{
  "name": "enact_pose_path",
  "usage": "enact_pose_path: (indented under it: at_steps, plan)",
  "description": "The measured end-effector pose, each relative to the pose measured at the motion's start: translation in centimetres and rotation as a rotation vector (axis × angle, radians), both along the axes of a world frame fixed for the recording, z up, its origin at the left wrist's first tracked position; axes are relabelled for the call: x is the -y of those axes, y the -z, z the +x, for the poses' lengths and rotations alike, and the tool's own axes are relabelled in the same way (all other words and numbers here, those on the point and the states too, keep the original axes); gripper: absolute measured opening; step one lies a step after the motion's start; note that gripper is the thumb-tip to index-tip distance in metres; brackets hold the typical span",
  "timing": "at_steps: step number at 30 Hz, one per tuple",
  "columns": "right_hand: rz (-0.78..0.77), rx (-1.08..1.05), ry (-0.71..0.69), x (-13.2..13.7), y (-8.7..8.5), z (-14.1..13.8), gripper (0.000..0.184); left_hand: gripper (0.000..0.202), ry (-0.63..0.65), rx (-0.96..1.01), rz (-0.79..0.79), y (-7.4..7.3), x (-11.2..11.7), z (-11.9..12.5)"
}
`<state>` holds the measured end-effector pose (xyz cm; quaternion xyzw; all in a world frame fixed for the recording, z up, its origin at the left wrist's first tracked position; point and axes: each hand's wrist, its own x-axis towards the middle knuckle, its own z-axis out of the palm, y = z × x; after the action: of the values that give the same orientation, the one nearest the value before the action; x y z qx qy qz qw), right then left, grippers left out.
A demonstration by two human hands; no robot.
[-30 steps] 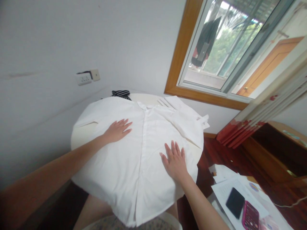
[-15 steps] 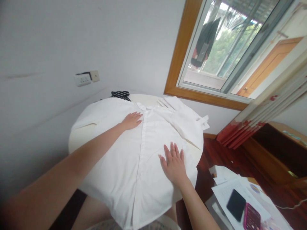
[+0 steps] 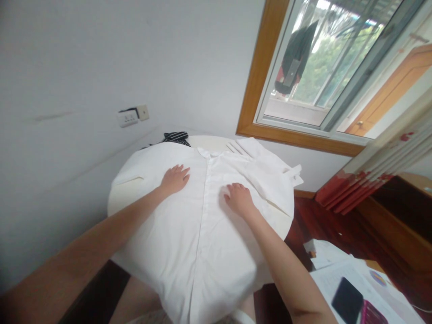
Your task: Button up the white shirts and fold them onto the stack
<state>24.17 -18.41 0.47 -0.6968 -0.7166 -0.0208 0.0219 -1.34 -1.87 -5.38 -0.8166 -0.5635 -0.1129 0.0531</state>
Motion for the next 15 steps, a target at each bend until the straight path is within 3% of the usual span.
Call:
enact_pose_path:
  at_steps: [3,7,11,15]
  plan:
    - [-0.002,-0.033,-0.168,-7.2,0.8,-1.2,0.053,0.055,-0.003,-0.007,-0.017,0.2,1.6,0.2]
    - [0.032,-0.078,-0.112,-14.4,2.8,-3.0,0.052,0.056,-0.007,0.008,-0.017,0.3,2.1,0.3]
    - [0.105,-0.115,-0.054,-18.3,3.6,-3.9,0.049,0.056,-0.013,0.031,-0.009,0.4,2.1,0.2]
    - [0.095,-0.147,-0.004,-20.2,3.9,-4.3,0.046,0.056,-0.015,0.029,-0.007,0.4,2.4,0.2]
